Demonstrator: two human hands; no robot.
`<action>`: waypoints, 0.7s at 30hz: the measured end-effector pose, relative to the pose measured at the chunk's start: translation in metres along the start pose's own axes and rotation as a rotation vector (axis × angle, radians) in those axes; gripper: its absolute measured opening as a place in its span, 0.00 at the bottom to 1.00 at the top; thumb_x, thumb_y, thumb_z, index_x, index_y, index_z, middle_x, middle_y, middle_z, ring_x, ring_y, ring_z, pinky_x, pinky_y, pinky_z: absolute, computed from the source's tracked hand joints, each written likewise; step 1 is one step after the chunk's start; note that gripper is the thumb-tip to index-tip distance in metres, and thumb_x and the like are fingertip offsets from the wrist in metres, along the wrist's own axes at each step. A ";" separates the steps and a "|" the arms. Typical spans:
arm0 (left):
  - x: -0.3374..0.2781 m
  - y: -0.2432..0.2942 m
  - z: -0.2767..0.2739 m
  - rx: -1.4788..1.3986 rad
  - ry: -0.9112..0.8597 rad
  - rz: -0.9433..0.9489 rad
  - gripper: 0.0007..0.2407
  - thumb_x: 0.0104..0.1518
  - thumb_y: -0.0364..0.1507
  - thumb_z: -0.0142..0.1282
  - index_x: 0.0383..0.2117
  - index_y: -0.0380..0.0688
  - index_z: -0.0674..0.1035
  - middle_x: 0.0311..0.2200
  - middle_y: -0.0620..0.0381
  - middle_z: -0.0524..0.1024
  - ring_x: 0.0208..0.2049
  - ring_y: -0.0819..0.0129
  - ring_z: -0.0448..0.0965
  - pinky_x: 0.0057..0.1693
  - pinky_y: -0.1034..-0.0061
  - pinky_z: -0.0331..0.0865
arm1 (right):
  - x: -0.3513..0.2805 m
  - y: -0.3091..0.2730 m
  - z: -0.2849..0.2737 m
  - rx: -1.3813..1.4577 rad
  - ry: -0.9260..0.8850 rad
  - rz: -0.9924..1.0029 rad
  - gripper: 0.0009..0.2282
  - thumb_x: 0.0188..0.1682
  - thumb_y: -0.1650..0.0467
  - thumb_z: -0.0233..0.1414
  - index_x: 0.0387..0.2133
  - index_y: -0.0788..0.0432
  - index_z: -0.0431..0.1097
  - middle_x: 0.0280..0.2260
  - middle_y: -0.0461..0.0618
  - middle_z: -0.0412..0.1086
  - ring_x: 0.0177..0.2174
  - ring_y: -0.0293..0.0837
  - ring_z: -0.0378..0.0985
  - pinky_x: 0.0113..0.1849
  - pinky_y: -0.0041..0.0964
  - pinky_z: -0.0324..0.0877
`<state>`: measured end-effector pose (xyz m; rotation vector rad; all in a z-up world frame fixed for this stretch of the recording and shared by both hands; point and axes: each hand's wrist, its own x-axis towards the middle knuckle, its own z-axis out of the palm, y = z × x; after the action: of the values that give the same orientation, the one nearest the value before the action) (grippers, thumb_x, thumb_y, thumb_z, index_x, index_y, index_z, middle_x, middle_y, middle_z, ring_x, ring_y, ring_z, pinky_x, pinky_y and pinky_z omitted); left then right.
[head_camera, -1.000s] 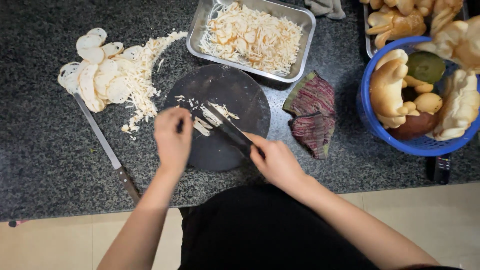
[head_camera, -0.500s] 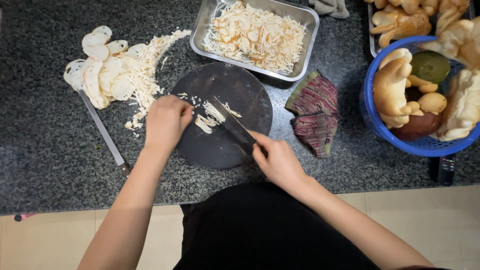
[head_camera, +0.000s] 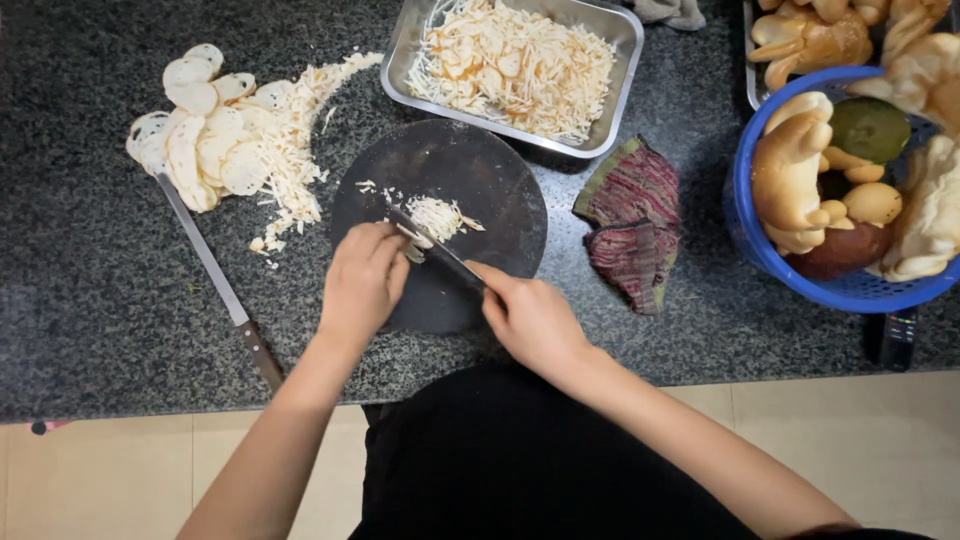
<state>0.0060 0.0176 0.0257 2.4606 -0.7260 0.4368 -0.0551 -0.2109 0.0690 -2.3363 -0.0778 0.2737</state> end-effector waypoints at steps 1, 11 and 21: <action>-0.002 0.002 0.003 0.000 0.000 -0.003 0.06 0.54 0.21 0.60 0.37 0.37 0.81 0.42 0.49 0.78 0.47 0.52 0.77 0.55 0.63 0.71 | 0.000 0.000 0.001 0.000 -0.003 0.000 0.17 0.49 0.70 0.51 0.53 0.48 0.73 0.23 0.63 0.74 0.25 0.62 0.79 0.31 0.56 0.73; -0.011 0.009 0.016 -0.002 0.037 -0.063 0.07 0.53 0.19 0.59 0.36 0.34 0.79 0.42 0.48 0.76 0.48 0.51 0.76 0.54 0.63 0.73 | 0.007 -0.008 -0.001 -0.062 -0.097 -0.013 0.20 0.47 0.73 0.50 0.54 0.50 0.71 0.24 0.63 0.75 0.26 0.63 0.79 0.33 0.57 0.73; -0.013 0.014 0.010 -0.092 0.060 -0.160 0.06 0.54 0.19 0.59 0.37 0.35 0.80 0.44 0.50 0.78 0.48 0.53 0.78 0.50 0.66 0.74 | 0.018 0.009 0.014 -0.084 -0.040 -0.069 0.18 0.47 0.72 0.51 0.52 0.48 0.73 0.24 0.64 0.74 0.27 0.64 0.78 0.33 0.59 0.73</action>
<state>-0.0109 0.0066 0.0178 2.3868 -0.5090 0.4051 -0.0410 -0.2049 0.0497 -2.4058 -0.1923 0.2877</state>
